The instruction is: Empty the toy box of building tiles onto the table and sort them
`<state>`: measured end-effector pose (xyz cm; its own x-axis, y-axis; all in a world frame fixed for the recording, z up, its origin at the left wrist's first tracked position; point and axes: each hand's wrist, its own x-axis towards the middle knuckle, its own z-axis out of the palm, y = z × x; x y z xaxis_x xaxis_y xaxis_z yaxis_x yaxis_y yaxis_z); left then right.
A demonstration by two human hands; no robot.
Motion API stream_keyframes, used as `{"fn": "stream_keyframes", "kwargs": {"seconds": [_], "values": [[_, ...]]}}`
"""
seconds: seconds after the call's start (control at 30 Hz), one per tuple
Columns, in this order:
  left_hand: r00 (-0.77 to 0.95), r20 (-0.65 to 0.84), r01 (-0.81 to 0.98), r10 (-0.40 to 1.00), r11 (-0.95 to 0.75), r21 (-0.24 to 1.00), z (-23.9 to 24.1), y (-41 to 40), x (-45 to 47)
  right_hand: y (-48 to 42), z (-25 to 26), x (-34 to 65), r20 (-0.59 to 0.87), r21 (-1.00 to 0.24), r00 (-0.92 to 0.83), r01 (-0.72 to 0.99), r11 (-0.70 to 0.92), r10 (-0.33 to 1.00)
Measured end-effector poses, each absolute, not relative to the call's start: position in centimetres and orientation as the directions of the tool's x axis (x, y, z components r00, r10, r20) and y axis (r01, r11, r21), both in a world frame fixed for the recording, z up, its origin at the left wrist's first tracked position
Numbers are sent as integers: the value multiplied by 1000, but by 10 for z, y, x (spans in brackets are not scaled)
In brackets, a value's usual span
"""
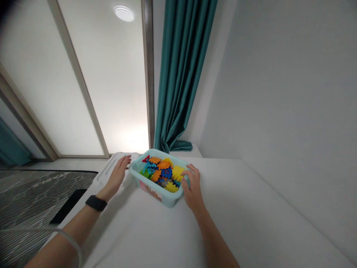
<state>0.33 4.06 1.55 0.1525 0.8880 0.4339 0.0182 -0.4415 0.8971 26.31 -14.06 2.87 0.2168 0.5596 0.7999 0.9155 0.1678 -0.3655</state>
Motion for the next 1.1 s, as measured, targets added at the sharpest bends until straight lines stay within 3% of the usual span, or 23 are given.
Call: {"fn": "stream_keyframes", "kwargs": {"seconds": [0.1, 0.2, 0.27, 0.33, 0.47, 0.77, 0.97, 1.1], "values": [[351, 319, -13, 881, -336, 942, 26, 44, 9, -136, 24, 277, 697, -591, 461, 803, 77, 549], [397, 291, -40, 871, -300, 953, 26, 41, 12, -134, 23, 280, 433, -800, 530, 599, 40, 729], [361, 312, -53, 879, -315, 948, 21, 38, 13, -136, 26, 278, 352, -853, 523, 521, 35, 776], [314, 343, -73, 885, -338, 938, 14, 35, 12, -138, 34, 275, 361, -869, 548, 491, 59, 754], [248, 484, -49, 839, -488, 871, -3, 34, 9, -132, 55, 273, 419, -857, 479, 489, 162, 771], [315, 639, 133, 701, -700, 702, -22, 42, 11, -107, 45, 297, 674, -625, 408, 759, 182, 616], [276, 686, 175, 673, -737, 653, -23, 33, 14, -108, 26, 292, 710, -567, 349, 798, 204, 611], [250, 653, 184, 715, -698, 693, -27, 36, 19, -107, 21, 285, 716, -557, 335, 803, 211, 613]]}}
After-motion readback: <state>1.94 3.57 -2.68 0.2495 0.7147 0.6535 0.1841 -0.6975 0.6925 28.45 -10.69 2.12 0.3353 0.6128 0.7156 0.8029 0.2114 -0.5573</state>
